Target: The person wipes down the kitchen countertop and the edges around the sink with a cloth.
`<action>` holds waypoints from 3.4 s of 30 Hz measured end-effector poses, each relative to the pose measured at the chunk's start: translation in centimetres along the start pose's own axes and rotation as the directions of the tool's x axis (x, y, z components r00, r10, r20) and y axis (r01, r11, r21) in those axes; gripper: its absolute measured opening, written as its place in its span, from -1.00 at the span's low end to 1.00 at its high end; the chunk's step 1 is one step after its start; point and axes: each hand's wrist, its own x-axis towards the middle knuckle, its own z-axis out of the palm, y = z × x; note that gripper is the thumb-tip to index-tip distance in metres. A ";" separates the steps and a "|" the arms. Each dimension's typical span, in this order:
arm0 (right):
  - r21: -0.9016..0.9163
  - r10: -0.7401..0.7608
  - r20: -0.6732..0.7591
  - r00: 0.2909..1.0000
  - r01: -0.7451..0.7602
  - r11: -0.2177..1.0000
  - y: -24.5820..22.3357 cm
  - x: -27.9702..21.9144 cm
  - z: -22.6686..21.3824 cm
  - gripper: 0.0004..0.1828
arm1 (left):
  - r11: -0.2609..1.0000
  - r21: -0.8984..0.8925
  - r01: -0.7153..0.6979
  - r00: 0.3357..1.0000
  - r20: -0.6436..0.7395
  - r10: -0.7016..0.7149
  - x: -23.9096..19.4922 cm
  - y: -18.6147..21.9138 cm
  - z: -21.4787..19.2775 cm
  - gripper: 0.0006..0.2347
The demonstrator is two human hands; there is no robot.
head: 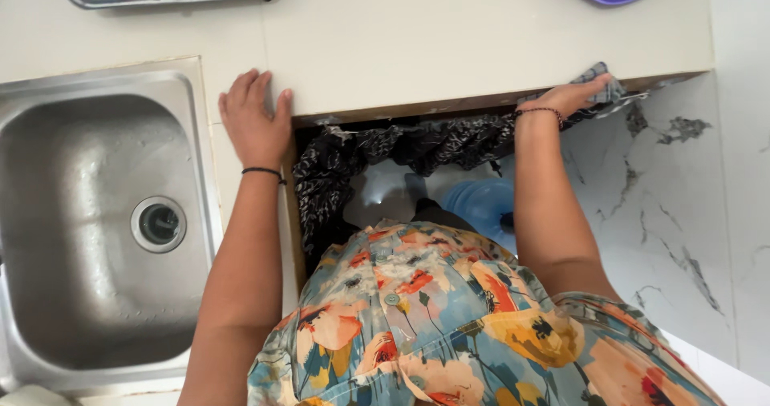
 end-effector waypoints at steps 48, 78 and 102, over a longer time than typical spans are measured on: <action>-0.552 -0.590 0.572 0.571 0.799 0.238 0.3 -3.2 -3.3 -0.20 | 0.996 -0.052 0.076 0.996 -0.043 -0.078 0.5 0.8 -0.4 -0.70; -0.261 -0.158 0.962 0.221 0.916 -0.305 -13.7 -0.5 -3.5 -0.41 | 0.996 -0.077 0.038 0.999 -0.033 -0.041 0.3 0.3 -0.5 -0.72; -0.137 0.172 0.964 0.203 0.932 -0.335 -4.4 -6.9 20.6 -0.30 | 0.989 -0.017 0.149 0.988 0.028 -0.149 0.9 1.3 -1.0 -0.71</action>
